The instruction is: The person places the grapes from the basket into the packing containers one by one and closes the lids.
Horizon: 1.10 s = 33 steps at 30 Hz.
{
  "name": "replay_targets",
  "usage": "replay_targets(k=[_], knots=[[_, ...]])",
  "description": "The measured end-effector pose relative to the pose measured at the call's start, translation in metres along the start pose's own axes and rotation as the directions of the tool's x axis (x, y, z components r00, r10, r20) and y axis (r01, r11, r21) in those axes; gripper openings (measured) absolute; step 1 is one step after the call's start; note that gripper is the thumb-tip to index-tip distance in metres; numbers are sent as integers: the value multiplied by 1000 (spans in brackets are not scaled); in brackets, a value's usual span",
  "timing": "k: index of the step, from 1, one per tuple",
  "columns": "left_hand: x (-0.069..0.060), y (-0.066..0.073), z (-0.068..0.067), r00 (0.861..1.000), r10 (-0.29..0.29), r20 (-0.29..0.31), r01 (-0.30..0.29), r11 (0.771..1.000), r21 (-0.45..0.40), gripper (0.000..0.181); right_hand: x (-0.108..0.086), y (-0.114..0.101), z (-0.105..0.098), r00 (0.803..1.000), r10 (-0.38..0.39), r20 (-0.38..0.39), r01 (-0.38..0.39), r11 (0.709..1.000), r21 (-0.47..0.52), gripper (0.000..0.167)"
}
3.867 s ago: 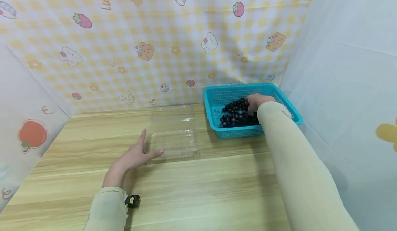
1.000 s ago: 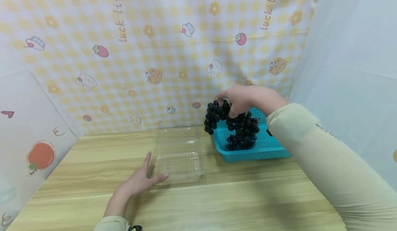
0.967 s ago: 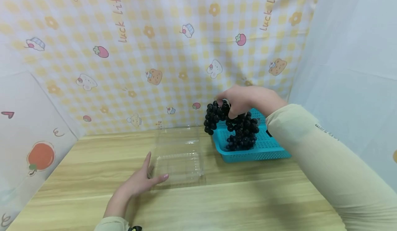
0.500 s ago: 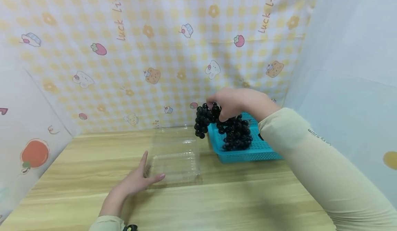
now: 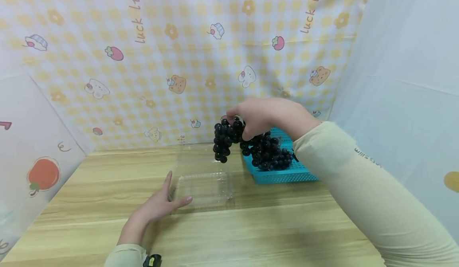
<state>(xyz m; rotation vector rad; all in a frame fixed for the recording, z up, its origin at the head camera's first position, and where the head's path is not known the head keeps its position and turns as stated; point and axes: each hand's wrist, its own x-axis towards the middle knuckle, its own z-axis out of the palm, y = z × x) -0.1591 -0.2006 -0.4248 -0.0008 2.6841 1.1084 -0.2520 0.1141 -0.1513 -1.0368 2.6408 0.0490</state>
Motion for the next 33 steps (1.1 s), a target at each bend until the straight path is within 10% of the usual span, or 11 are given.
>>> replay_targets(k=[33], knots=[[1, 3, 2, 1000, -18, -23, 18, 1000, 16, 141, 44, -40, 35, 990, -118, -72, 116, 993, -25, 46]])
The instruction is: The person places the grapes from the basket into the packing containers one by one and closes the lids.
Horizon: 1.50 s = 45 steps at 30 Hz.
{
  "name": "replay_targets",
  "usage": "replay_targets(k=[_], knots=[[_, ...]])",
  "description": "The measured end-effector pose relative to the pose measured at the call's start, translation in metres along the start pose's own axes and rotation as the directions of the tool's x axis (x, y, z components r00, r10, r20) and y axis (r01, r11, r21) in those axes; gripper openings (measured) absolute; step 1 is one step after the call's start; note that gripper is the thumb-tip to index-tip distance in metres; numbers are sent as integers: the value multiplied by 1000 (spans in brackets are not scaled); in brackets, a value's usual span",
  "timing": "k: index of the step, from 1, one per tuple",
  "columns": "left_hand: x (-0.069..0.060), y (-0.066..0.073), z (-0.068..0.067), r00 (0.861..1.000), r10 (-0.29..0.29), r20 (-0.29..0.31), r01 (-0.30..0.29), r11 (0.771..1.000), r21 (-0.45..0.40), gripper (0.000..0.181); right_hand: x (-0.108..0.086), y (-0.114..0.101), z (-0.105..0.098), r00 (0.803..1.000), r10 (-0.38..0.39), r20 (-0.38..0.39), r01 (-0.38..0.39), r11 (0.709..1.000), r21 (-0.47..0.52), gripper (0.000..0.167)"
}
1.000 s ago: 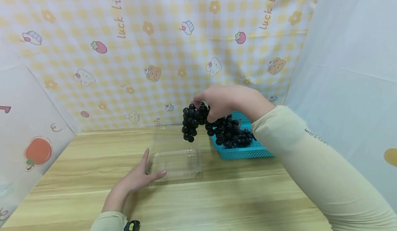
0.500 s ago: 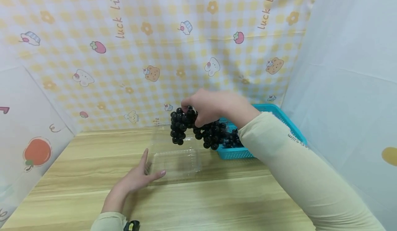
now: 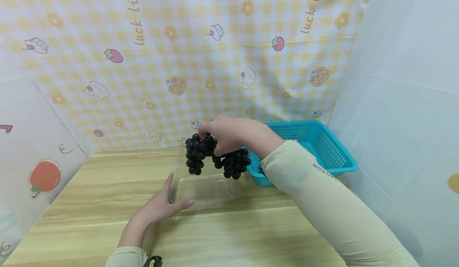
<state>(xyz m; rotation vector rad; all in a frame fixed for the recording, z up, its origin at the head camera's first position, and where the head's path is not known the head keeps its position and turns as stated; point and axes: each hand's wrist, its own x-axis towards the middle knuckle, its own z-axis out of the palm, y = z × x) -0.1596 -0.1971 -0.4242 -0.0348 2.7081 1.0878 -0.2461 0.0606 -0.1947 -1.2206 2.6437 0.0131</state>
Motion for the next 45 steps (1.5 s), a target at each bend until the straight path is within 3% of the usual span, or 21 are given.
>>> replay_targets(k=[16, 27, 36, 45], knots=[[1, 3, -2, 1000, -17, 16, 17, 1000, -1, 152, 20, -8, 21, 999, -11, -44, 11, 1000, -14, 43], [4, 4, -5, 999, -14, 29, 13, 1000, 18, 149, 35, 2, 45, 999, 16, -30, -17, 999, -32, 41], [3, 5, -8, 999, -21, 26, 20, 999, 29, 148, 47, 10, 68, 999, 11, -33, -8, 997, 77, 39], [4, 5, -7, 999, -20, 30, 19, 999, 25, 148, 57, 9, 84, 996, -49, -69, 57, 990, 128, 39]])
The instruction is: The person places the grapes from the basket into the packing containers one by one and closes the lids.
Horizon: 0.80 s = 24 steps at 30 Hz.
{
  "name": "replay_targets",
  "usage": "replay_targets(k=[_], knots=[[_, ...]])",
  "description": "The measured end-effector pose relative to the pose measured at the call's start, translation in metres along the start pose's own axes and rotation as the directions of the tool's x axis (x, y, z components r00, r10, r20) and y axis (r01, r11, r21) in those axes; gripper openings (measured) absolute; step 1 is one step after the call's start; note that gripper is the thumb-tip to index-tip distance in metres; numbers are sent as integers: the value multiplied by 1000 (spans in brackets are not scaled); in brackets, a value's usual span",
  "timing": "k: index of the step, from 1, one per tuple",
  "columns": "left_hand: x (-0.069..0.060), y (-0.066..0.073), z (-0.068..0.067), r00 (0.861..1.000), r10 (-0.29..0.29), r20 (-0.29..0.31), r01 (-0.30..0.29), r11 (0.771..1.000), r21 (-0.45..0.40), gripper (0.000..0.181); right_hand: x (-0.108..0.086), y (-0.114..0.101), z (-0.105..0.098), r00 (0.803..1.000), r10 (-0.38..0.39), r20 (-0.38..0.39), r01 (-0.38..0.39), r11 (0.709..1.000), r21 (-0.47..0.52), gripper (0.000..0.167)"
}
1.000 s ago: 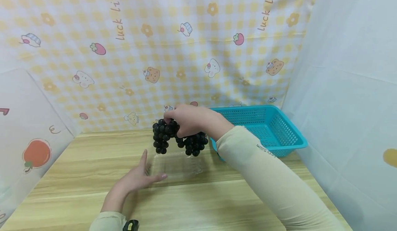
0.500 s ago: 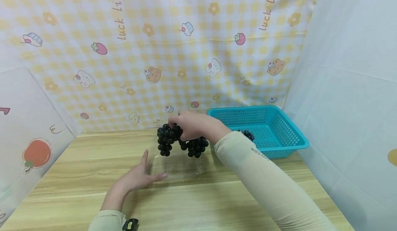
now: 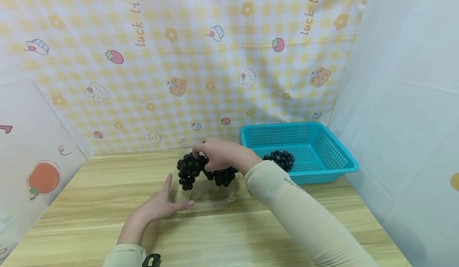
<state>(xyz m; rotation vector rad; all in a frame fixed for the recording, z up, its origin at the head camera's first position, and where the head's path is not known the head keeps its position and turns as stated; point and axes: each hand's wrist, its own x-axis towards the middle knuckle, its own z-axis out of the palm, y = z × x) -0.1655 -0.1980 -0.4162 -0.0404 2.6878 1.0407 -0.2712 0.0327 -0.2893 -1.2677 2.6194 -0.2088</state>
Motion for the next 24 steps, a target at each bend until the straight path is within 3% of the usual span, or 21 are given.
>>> replay_targets(k=[7, 14, 20, 24], knots=[[0, 2, 0, 1000, -7, -6, 7, 1000, -2, 147, 6, 7, 14, 999, -15, -35, 19, 992, 124, 33], [1, 1, 2, 1000, -8, -2, 8, 1000, 1, 146, 11, 13, 27, 997, 40, -68, -22, 969, 247, 32], [1, 1, 1, 1000, -9, -4, 9, 1000, -3, 147, 20, 10, 38, 999, 30, -32, -21, 972, 236, 30], [1, 2, 1, 1000, -10, -7, 10, 1000, 5, 147, 27, 7, 42, 998, 64, 1, -63, 978, 199, 31]])
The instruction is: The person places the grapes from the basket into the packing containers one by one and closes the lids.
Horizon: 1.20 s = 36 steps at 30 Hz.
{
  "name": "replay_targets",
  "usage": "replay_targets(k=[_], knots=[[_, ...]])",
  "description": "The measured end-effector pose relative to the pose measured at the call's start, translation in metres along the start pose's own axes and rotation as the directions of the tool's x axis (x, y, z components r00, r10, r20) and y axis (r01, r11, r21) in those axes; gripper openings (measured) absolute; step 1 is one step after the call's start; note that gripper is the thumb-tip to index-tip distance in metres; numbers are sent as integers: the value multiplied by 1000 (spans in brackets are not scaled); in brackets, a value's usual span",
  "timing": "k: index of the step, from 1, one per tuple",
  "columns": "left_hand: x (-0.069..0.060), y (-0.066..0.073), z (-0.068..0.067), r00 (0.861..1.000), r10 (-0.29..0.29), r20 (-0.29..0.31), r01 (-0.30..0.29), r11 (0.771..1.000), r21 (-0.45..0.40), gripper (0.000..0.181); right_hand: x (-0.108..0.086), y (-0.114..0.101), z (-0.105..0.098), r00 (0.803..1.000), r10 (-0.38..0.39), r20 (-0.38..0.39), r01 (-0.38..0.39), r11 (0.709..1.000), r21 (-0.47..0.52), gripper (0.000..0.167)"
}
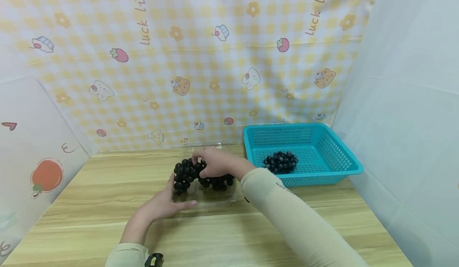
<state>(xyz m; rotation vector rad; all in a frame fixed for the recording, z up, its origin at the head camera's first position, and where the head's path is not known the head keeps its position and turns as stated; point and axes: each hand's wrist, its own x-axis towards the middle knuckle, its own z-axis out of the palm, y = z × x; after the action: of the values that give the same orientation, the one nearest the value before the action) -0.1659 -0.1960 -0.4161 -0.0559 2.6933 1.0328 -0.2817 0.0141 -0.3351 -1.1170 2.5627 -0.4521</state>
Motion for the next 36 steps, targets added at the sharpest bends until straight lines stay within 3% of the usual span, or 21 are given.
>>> replay_targets(k=[4, 8, 10, 14, 18, 20, 22, 28, 32, 36], knots=[[0, 1, 0, 1000, 11, -5, -11, 1000, 6, 147, 5, -4, 5, 997, 74, 19, -73, 995, -66, 45], [0, 3, 1, 1000, 16, -8, -16, 1000, 9, 145, 6, -11, 13, 994, 108, 22, -101, 971, -215, 60], [0, 3, 1, 1000, 16, -7, -16, 1000, 9, 144, 5, -13, 19, 996, 83, 15, -73, 940, -335, 64], [0, 4, 0, 1000, 17, -6, -17, 1000, 13, 144, -1, -11, 31, 1000, 0, 16, 9, 840, -542, 59], [1, 4, 0, 1000, 10, -7, -10, 1000, 11, 146, -9, -8, 37, 998, -64, 24, 65, 759, -648, 47], [1, 3, 0, 1000, 5, -6, -5, 1000, 8, 147, -14, -8, 37, 997, -73, 31, 74, 725, -685, 49], [1, 1, 0, 1000, 1, -6, -1, 1000, 6, 148, -17, -8, 33, 997, -68, 36, 75, 731, -678, 53], [1, 1, 0, 1000, 12, -5, -11, 1000, 10, 147, -19, -3, 15, 995, -86, -44, 52, 861, -505, 56], [0, 2, 0, 1000, 14, -2, -14, 1000, 6, 146, -16, -8, 12, 991, -114, -70, 65, 869, -490, 59], [-1, 2, 1, 1000, 11, -4, -11, 1000, 3, 145, -10, -15, 16, 995, -103, 3, 89, 851, -517, 66]])
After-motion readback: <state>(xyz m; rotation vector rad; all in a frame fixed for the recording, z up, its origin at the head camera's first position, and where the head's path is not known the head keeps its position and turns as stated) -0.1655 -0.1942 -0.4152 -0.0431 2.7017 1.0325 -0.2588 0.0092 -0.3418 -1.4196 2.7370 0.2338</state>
